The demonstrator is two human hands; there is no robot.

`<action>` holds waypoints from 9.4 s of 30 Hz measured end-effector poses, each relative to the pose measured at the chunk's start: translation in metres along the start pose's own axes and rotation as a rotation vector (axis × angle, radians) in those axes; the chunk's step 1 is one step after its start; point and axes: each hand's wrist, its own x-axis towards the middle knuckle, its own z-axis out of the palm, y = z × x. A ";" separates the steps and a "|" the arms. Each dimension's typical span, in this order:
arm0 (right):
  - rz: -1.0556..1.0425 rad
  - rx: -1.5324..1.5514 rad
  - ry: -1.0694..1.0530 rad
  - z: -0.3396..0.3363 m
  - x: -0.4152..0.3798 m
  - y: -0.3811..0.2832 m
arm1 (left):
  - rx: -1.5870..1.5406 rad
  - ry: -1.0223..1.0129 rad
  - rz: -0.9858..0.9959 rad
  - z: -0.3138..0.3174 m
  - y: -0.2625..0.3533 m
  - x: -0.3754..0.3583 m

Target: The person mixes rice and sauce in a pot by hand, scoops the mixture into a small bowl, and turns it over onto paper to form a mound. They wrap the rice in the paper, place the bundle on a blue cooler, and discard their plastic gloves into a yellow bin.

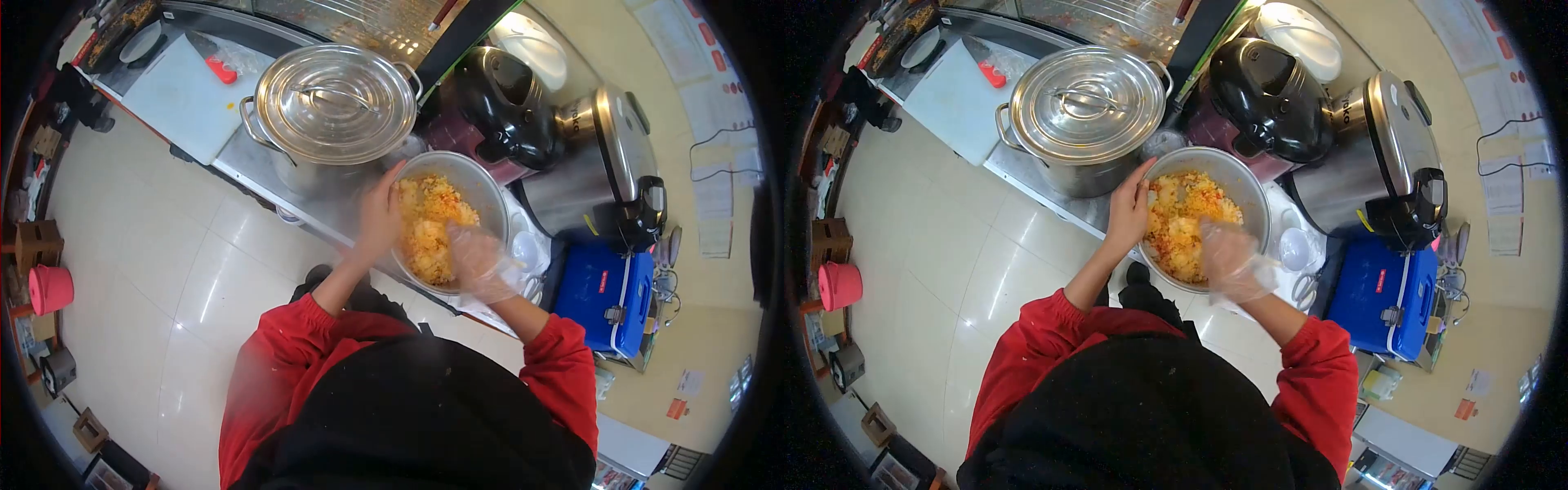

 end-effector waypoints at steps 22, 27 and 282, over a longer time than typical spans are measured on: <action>0.017 -0.474 0.360 0.058 0.059 -0.003 | 0.097 -0.049 0.034 -0.001 -0.005 0.005; -0.231 -0.035 0.196 0.022 0.028 -0.005 | 0.058 -0.058 0.053 -0.004 -0.006 0.011; -0.096 -0.067 0.057 0.046 0.081 0.004 | 0.375 -0.606 0.324 0.051 -0.025 0.109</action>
